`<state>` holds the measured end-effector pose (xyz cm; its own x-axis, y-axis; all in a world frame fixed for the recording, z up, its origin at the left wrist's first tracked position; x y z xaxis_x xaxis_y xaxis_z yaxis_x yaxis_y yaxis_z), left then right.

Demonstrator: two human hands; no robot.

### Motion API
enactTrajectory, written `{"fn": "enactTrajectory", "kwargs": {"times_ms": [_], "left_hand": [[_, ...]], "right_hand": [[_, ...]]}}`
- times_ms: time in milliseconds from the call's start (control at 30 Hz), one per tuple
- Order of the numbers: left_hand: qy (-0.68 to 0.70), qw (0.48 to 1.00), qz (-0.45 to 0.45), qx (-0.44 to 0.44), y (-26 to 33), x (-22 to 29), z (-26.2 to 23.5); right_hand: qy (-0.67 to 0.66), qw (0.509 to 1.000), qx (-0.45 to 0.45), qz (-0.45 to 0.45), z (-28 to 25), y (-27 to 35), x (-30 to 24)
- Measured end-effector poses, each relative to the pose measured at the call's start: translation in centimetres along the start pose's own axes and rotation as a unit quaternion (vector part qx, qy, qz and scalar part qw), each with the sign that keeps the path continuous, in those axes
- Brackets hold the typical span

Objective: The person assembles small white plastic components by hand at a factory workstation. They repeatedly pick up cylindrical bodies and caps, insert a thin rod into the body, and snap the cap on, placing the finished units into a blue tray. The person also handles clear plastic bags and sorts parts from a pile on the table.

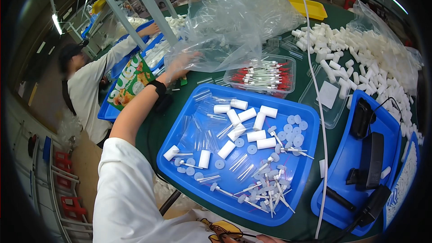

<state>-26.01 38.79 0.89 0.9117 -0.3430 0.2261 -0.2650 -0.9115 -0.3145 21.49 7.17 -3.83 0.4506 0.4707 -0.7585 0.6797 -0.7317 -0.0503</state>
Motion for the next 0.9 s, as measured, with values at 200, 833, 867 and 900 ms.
{"fn": "enactTrajectory", "kwargs": {"times_ms": [200,833,867,900], "left_hand": [[0.037,0.998,0.035,0.037,-0.3,-3.2,0.6],[0.395,0.890,-0.206,-0.096,5.0,13.3,-2.3],[0.334,0.918,-0.177,-0.122,5.2,14.1,-1.8],[0.270,0.940,-0.146,-0.148,5.4,14.9,-1.7]], "right_hand": [[0.003,1.000,0.019,-0.008,0.1,0.0,-0.1],[-0.033,0.996,-0.043,0.065,0.8,0.6,0.6],[-0.028,0.997,-0.039,0.062,0.9,0.5,0.5],[-0.023,0.997,-0.033,0.059,0.9,0.6,0.4]]}}
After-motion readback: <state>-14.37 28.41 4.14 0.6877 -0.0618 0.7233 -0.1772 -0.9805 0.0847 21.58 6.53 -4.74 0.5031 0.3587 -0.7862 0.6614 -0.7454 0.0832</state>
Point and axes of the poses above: each hand's wrist, its own y-axis away from the middle knuckle, its own z-axis out of the palm, x = y × z, the point moved 4 cm from there along -y, towards the middle knuckle, and after that the axes turned 7 degrees about y, right-handed, at the moved point
